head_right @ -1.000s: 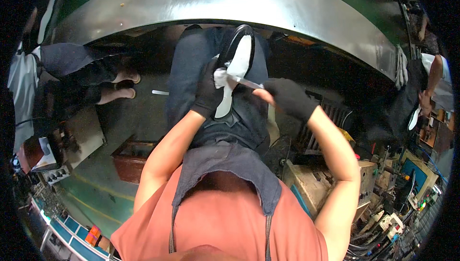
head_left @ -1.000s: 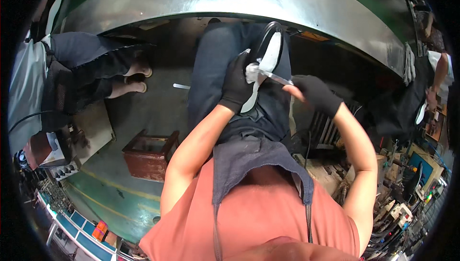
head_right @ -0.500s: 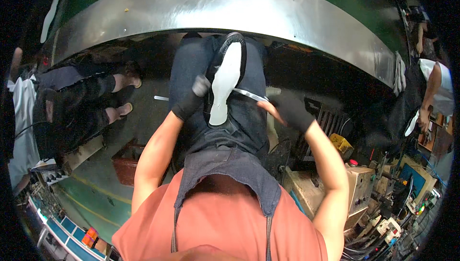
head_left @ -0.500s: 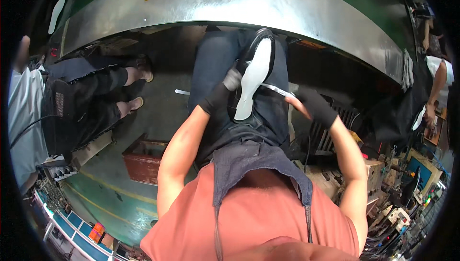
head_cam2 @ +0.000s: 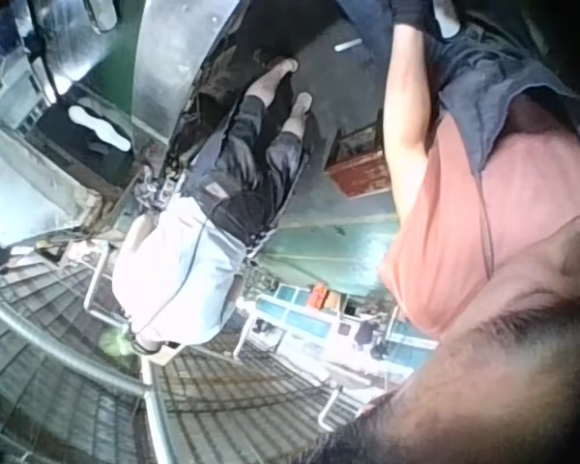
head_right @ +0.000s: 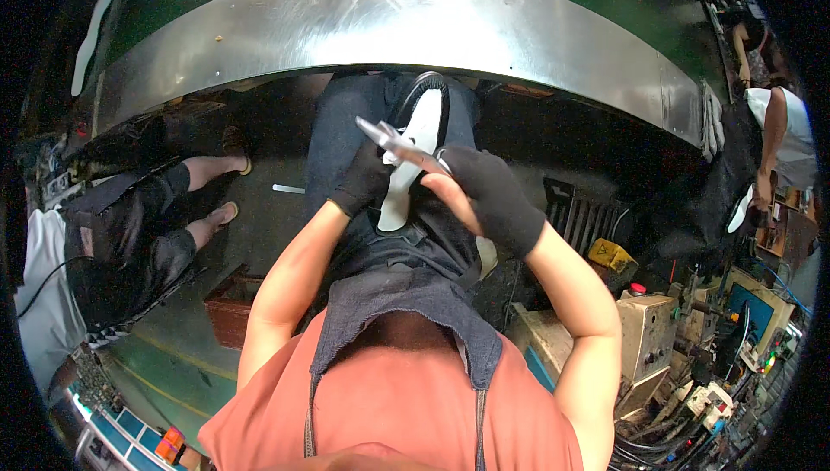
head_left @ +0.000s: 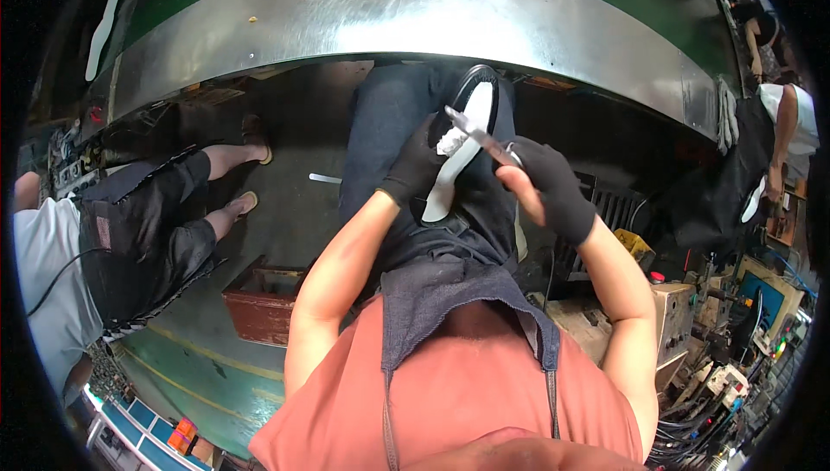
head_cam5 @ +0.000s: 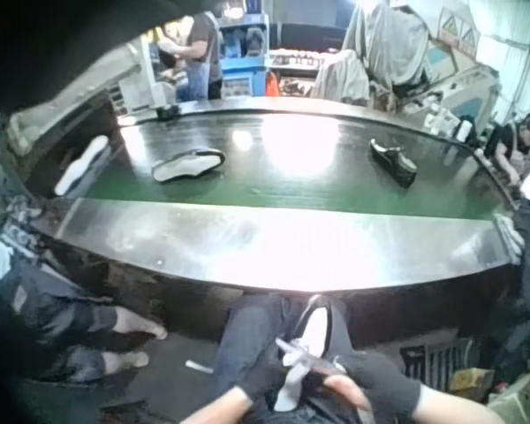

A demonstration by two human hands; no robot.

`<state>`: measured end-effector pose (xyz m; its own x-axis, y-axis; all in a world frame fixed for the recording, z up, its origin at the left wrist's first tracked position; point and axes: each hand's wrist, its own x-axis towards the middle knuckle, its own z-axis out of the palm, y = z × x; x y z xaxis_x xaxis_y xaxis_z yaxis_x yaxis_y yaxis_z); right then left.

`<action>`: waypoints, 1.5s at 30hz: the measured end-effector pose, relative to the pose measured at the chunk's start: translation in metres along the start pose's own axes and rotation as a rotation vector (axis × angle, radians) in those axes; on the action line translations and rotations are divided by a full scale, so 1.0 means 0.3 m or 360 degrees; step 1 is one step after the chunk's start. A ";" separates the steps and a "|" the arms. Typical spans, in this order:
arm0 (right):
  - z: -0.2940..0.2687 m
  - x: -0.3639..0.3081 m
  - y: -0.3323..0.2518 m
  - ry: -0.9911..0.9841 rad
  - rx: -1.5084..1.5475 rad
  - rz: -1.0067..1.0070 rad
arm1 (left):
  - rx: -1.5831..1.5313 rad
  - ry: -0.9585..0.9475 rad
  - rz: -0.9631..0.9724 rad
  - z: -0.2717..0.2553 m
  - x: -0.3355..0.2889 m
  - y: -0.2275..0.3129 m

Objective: The person uses a pair of shears to trim the edges of white shoe insoles or midsoles. They repeatedly pick up a part from a conveyor belt, hold it against their lap, and cut along the perimeter before placing it back on the belt.

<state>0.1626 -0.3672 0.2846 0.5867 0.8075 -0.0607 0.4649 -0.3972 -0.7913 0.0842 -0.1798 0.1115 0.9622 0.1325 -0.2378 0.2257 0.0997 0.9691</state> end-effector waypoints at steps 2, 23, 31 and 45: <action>0.078 -0.001 0.111 0.0094 -0.0213 -0.0196 | 0.0120 -0.0062 -0.0108 -0.007 -0.015 -0.061; 0.531 -0.401 0.269 0.0573 0.0458 0.0820 | -0.0721 0.0057 -0.0225 0.003 0.049 0.292; 0.461 -0.336 0.274 0.0443 0.0491 0.0495 | -0.0685 0.0089 0.0376 0.088 0.788 0.653; 0.417 -0.313 0.299 0.0203 0.1015 0.0959 | -0.0599 -0.0214 -0.0186 -0.193 0.118 0.150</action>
<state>0.0662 -0.4241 0.1431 0.6997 0.4695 -0.5385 -0.3830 -0.3897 -0.8375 0.1196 -0.1134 0.1429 0.9504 -0.0283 -0.3098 0.2871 0.4633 0.8384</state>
